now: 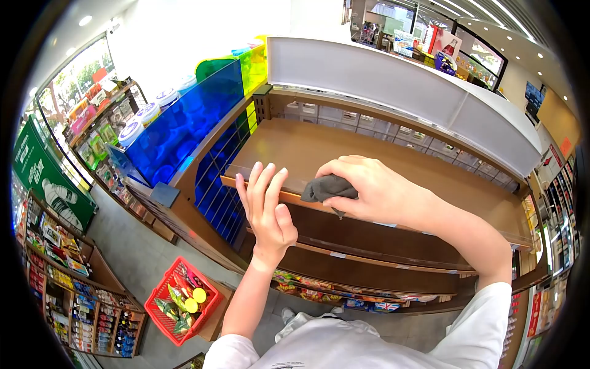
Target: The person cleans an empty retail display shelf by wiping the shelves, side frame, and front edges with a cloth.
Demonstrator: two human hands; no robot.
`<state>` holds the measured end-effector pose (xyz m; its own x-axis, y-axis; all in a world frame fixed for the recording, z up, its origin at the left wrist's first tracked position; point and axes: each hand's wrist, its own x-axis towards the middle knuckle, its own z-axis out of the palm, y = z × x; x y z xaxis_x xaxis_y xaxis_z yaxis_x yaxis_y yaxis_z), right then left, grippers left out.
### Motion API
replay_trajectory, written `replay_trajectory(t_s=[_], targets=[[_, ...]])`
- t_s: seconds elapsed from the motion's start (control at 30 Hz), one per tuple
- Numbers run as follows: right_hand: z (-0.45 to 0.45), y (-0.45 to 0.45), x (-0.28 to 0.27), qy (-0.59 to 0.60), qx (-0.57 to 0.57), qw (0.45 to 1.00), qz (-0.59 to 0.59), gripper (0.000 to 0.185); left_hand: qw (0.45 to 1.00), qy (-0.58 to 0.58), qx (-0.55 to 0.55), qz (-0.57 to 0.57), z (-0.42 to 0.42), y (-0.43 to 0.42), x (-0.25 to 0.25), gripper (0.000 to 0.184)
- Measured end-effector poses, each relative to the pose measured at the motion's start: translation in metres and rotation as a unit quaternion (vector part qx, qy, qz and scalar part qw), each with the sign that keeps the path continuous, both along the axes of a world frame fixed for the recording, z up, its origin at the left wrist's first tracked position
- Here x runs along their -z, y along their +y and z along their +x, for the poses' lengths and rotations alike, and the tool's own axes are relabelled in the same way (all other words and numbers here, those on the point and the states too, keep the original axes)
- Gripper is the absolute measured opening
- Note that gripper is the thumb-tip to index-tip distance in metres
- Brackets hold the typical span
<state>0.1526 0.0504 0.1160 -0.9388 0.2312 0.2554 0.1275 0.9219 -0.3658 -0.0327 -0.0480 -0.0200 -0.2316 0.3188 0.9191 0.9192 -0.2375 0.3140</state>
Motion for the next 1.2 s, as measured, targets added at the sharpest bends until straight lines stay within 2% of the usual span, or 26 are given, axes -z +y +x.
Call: replay_trajectory(t_s=[0.43, 0.57, 1.2], targets=[[0.015, -0.004, -0.004, -0.010, 0.027, 1.000, -0.011, 0.038, 1.000, -0.015, 0.010, 0.018, 0.009, 0.001, -0.005, 0.050], [0.014, -0.003, -0.002, 0.002, 0.021, 1.000, -0.010, 0.038, 0.998, 0.031, 0.062, 0.013, 0.019, 0.002, -0.008, 0.054], [0.029, -0.002, -0.008, -0.020, 0.047, 0.998, -0.043, 0.039, 0.998, 0.010, 0.041, 0.038, 0.019, 0.011, -0.007, 0.046]])
